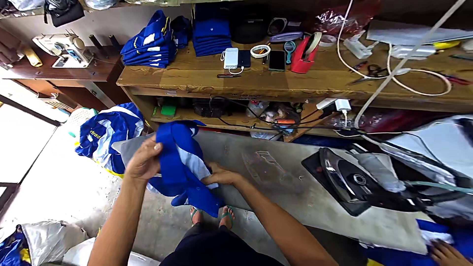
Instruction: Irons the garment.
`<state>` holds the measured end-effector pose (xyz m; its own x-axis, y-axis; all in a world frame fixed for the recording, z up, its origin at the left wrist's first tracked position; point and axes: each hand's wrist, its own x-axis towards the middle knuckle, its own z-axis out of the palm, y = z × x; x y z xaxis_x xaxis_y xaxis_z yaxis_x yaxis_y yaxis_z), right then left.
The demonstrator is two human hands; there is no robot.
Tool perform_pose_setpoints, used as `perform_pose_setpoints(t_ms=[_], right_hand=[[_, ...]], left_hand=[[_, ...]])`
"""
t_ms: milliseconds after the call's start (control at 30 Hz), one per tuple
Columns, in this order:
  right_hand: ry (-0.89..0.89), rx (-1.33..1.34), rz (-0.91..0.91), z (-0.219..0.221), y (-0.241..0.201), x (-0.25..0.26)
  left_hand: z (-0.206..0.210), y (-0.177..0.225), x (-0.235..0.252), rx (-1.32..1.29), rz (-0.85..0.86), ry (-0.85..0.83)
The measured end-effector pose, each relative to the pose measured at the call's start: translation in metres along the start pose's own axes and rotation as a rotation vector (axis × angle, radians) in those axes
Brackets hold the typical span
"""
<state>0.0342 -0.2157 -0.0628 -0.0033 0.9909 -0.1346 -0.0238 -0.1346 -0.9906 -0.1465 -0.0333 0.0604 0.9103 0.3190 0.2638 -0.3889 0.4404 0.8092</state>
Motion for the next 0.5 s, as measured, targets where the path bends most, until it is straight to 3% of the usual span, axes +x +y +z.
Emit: perform_pose_setpoints(t_ms=[167, 300, 400, 500], right_hand=[[0.159, -0.140, -0.201, -0.030, -0.028, -0.033], [0.199, -0.167, -0.386, -0.061, -0.085, -0.107], [0.200, -0.132, -0.451, -0.082, -0.128, -0.134], [0.410, -0.116, -0.424, -0.121, -0.120, -0.116]], left_hand=[[0.009, 0.064, -0.025, 0.626, 0.122, 0.075], [-0.001, 0.092, -0.035, 0.827, 0.117, 0.044], [-0.011, 0.083, 0.014, 0.836, 0.115, 0.104], [-0.042, 0.030, 0.079, 0.714, 0.005, 0.142]])
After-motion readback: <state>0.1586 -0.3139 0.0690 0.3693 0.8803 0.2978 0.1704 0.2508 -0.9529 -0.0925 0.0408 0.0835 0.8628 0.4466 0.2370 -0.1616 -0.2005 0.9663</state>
